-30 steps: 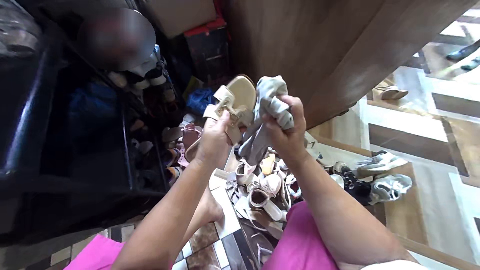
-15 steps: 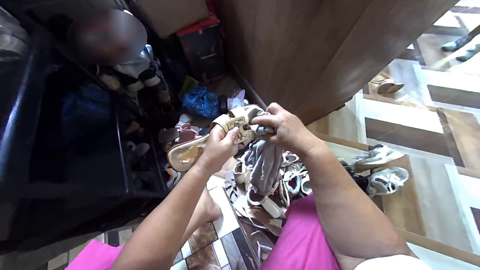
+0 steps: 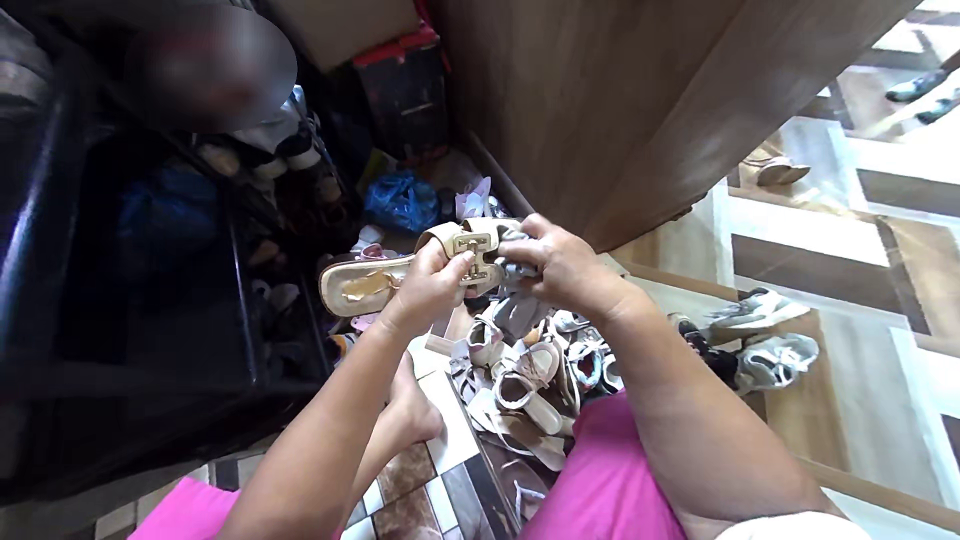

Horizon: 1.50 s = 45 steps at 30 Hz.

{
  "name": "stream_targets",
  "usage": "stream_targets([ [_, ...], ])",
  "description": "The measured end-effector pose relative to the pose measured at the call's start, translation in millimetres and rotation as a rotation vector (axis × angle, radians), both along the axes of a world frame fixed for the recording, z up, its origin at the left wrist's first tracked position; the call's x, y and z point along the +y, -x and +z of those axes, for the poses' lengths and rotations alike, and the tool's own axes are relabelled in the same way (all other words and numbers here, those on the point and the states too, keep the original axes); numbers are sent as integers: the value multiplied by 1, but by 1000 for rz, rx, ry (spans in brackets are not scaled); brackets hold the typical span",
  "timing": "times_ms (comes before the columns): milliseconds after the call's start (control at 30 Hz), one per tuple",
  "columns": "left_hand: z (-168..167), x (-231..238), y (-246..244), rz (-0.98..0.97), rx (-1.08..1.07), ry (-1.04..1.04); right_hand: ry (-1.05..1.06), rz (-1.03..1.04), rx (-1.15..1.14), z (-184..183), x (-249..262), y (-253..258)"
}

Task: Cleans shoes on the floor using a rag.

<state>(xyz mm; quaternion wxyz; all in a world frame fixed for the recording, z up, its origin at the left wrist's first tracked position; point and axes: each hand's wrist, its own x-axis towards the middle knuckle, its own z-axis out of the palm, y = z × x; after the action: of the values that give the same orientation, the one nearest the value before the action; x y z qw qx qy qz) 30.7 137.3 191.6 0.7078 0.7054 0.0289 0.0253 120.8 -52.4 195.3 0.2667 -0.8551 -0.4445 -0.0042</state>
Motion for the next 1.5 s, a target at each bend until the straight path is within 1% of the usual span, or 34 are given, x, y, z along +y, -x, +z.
stream_targets([
  [67,-1,-1,0,0,10,23,66,38,30,4,-3,-1],
  [167,-2,-5,-1,-18,53,29,-32,-53,-19,-2,-3,-4],
  [200,-2,-4,-1,-16,54,16,-30,-63,-22,-3,-1,-3],
  [300,-3,3,-4,58,35,35,142,-49,97,8,-3,2],
  [333,-5,4,-5,101,19,79,178,-72,123,12,-6,2],
  [367,-8,4,-8,146,4,142,170,-114,118,12,-10,0],
  [433,-13,7,-12,225,15,274,77,-227,75,9,-17,-6],
  [500,-12,10,-14,283,95,362,-89,-290,94,2,-16,-7],
  [600,-9,10,-16,343,188,408,-392,-267,348,-11,-4,-1],
  [667,-9,5,-16,344,198,436,-539,-284,496,-24,7,1],
  [700,-9,3,-15,342,203,461,-574,-303,537,-30,13,3],
  [733,-9,0,-15,348,201,483,-563,-326,549,-34,19,6],
  [767,-10,-3,-15,366,192,504,-485,-343,533,-34,23,10],
  [800,-10,-5,-15,402,178,519,-345,-343,501,-29,24,15],
  [867,-12,-4,-17,474,135,551,4,-311,438,-15,24,22],
  [900,-13,-2,-18,489,113,577,89,-301,423,-12,22,23],
  [933,-15,0,-19,496,99,603,94,-295,396,-10,20,24],
  [967,-14,2,-20,498,99,622,18,-286,351,-11,18,26],
  [1000,-14,3,-20,491,103,636,-108,-271,319,-11,19,26],
  [1067,-12,3,-20,477,117,672,-360,-175,289,-17,24,28],
  [1133,-9,-3,-20,467,145,682,-481,-45,283,-29,30,27],
  [1233,-7,-9,-16,381,158,665,-469,49,226,-45,35,21],
  [1300,-10,-7,-15,357,185,619,-432,59,240,-43,35,20],
  [1400,-11,-2,-15,307,257,520,-433,39,234,-43,33,19],
  [1433,-11,2,-15,250,286,448,-430,32,245,-42,31,18],
  [1467,-11,8,-14,165,309,315,-426,27,261,-41,28,16],
  [1500,-10,17,-14,61,328,101,-435,18,278,-40,25,12],
])
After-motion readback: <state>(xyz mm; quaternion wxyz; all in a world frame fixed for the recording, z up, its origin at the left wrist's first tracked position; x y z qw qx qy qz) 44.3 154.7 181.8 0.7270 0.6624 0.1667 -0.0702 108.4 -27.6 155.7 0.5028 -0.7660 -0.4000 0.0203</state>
